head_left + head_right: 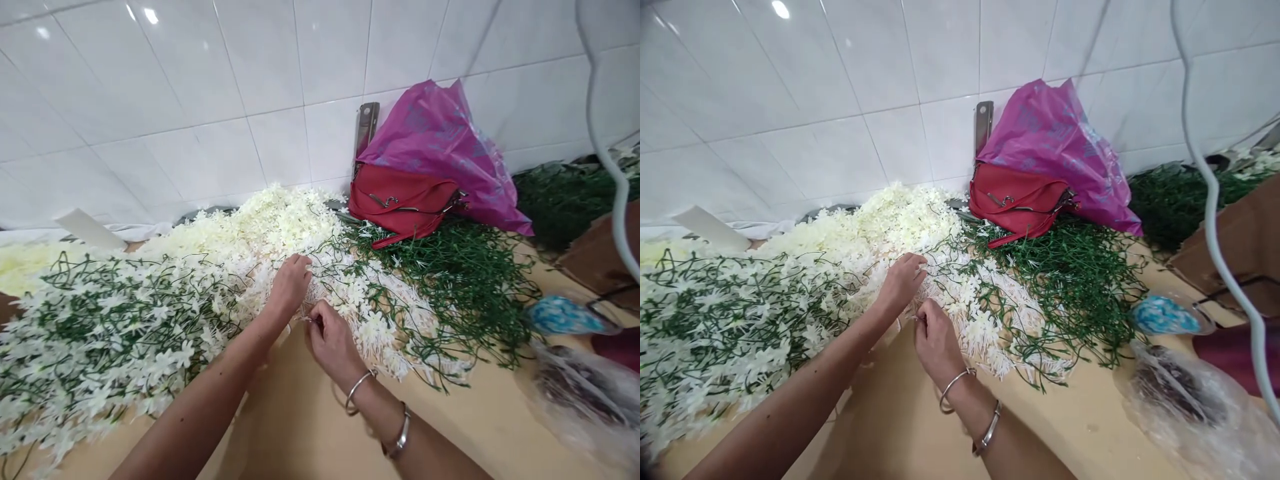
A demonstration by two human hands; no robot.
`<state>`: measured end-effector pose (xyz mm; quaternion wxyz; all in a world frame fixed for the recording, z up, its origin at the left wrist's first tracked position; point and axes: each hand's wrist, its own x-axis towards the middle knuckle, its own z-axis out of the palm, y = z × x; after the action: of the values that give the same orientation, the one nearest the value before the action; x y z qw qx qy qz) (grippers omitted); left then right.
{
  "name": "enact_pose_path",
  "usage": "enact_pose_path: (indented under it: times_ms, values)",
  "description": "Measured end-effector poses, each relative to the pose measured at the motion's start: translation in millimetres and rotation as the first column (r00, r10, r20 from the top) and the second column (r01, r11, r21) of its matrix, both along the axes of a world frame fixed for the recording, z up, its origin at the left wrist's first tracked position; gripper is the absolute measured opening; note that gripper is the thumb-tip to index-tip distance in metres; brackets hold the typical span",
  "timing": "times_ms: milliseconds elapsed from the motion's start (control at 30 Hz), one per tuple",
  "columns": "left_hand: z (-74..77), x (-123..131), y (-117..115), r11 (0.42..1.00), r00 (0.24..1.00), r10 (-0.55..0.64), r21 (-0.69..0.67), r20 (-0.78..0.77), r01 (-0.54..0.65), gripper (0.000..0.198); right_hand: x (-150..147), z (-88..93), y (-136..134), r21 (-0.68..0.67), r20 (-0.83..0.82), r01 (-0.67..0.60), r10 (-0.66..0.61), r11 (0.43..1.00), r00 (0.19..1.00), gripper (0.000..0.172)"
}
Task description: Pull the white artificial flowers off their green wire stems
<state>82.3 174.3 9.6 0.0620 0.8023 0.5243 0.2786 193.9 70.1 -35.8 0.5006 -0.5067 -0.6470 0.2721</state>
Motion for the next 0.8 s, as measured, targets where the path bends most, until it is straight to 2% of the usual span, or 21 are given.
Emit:
enact_pose_path:
  times_ms: [133, 333, 467, 600, 800]
  values:
    - [-2.5, -5, 1, 1.000, 0.995, 0.026, -0.015, -0.095, -0.028, 0.019, 1, -2.1, 1, -0.020, -0.002, -0.006, 0.006, 1.000, 1.000, 0.015]
    - [10.2, -23, -17, 0.998, 0.992, 0.061, 0.041, -0.114, -0.057, 0.034, 3, -2.3, 0, -0.062, -0.044, 0.041, -0.044, 0.997, 0.998, 0.011]
    - [8.3, -24, -28, 0.997, 0.987, -0.062, 0.032, -0.147, 0.067, 0.027, 3, -0.5, 0, -0.067, -0.073, 0.059, -0.064, 0.996, 0.995, 0.010]
    - [1.1, -10, -25, 0.980, 0.966, -0.197, -0.019, -0.169, 0.197, 0.021, 3, 0.5, 0, -0.061, -0.057, 0.073, -0.077, 0.995, 0.995, 0.013]
    - [2.3, 2, -7, 0.969, 0.957, -0.245, -0.030, -0.158, 0.243, 0.012, 6, 1.7, 2, -0.066, -0.062, 0.070, -0.074, 0.995, 0.995, 0.012]
